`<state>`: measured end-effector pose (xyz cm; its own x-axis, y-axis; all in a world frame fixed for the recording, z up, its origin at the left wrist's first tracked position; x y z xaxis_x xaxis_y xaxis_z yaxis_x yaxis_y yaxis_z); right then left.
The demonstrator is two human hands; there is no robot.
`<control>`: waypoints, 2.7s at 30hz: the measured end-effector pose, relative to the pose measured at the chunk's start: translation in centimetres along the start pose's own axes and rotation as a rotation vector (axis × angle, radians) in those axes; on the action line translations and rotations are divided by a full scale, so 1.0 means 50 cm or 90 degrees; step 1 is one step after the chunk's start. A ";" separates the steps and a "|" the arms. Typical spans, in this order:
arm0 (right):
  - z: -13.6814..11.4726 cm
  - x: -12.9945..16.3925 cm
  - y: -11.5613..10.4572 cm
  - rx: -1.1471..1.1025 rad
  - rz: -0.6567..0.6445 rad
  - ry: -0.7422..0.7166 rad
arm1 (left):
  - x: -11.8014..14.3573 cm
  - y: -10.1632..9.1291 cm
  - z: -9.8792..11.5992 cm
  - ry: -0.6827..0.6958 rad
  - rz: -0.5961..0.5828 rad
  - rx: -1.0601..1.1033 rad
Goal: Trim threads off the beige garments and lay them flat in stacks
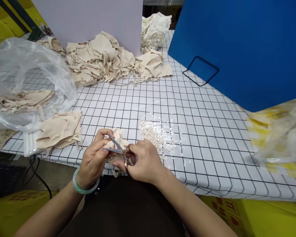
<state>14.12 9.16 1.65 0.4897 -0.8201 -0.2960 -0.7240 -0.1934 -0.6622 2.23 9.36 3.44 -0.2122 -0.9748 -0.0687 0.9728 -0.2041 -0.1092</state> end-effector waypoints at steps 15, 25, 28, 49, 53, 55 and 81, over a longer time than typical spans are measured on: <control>0.002 0.001 0.003 -0.023 -0.022 0.037 | 0.001 0.019 0.018 0.052 -0.028 -0.032; 0.022 0.022 0.000 -0.018 -0.009 0.094 | 0.000 0.037 0.013 0.050 -0.039 -0.066; 0.041 0.047 -0.012 0.000 0.008 0.129 | -0.013 0.066 0.013 0.057 -0.071 -0.073; 0.149 0.167 -0.150 0.097 0.097 0.347 | -0.028 0.025 -0.041 -0.059 -0.175 -0.197; 0.125 0.091 -0.102 0.051 0.076 0.241 | 0.011 -0.127 -0.060 -0.079 0.095 -0.478; 0.094 0.050 -0.017 -0.025 0.005 0.172 | 0.039 -0.111 -0.091 -0.120 0.055 -0.498; 0.134 -0.178 0.067 -0.082 0.028 0.134 | -0.192 -0.017 -0.101 -0.086 0.020 -0.106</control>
<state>10.59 19.45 -2.54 0.3546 -0.9205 -0.1642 -0.8047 -0.2110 -0.5550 2.99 19.32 -0.82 -0.1569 -0.9859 0.0583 0.9475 -0.1670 -0.2726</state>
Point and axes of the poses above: each hand's wrist, its own x-axis away from the middle knuckle, its own y-axis out of the palm, z = x × y, the point moved 10 cm from there along -x, towards the middle knuckle, and after that the axes turned 11 degrees about -y, right-handed, at the moved point
